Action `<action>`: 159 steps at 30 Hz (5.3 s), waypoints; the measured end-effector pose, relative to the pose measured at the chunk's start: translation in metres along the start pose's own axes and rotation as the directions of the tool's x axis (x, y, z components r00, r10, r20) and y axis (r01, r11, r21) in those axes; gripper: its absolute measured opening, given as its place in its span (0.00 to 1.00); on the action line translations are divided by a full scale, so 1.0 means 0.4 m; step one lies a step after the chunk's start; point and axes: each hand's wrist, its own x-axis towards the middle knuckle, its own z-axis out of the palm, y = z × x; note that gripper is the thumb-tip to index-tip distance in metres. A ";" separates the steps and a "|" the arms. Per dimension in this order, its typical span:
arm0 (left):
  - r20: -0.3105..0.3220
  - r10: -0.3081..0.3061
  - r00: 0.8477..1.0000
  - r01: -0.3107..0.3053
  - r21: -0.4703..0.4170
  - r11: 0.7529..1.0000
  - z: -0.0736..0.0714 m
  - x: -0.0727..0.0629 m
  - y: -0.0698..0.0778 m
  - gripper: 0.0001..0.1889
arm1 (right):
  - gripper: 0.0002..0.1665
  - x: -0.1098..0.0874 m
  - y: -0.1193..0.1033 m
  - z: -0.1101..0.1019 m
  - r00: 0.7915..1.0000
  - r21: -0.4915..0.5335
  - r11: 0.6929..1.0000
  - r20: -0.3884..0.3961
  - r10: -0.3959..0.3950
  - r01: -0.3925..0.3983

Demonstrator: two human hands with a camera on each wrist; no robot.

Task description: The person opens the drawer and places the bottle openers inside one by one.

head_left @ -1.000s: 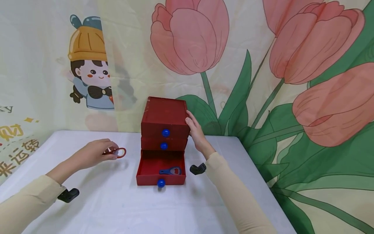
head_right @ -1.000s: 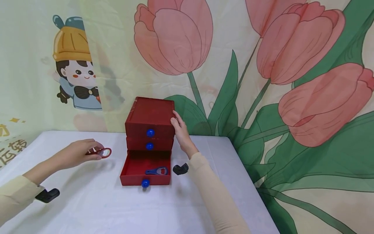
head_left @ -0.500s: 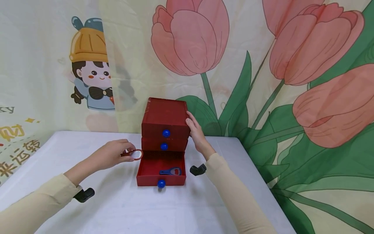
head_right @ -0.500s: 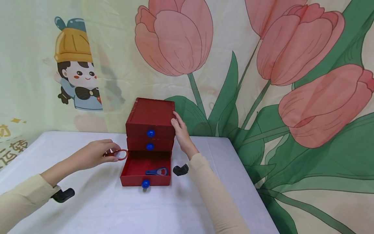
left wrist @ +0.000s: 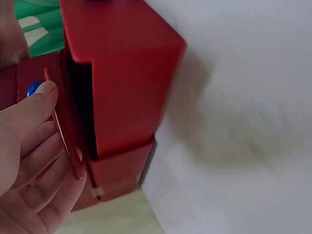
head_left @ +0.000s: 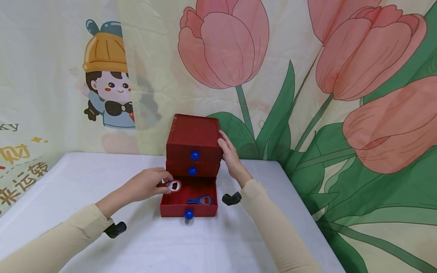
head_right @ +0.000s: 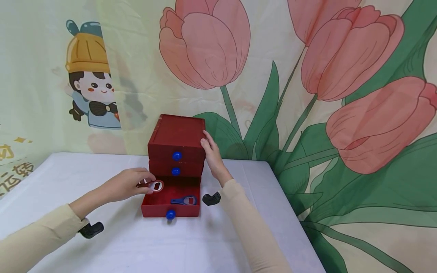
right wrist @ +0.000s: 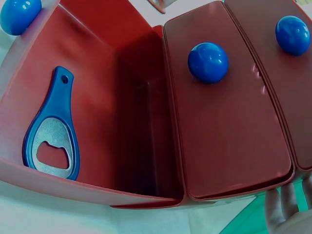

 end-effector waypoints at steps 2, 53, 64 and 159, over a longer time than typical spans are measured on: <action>0.008 -0.006 1.000 0.006 -0.004 1.000 0.012 0.006 0.008 0.18 | 0.34 0.000 -0.001 0.002 1.000 -0.002 1.000 0.002 0.003 -0.003; 0.020 -0.020 1.000 0.021 -0.040 0.999 0.121 0.046 0.055 0.18 | 0.35 0.001 0.005 0.003 1.000 -0.001 1.000 -0.004 0.003 -0.003; -0.067 -0.044 0.997 0.032 -0.168 0.985 0.064 -0.007 0.040 0.19 | 0.35 0.001 0.004 0.005 1.000 0.002 1.000 0.000 -0.011 0.011; 0.634 -0.186 0.751 0.568 -0.763 -0.310 0.242 -0.101 0.161 0.36 | 0.35 0.001 0.005 0.008 1.000 -0.017 1.000 -0.009 -0.003 0.003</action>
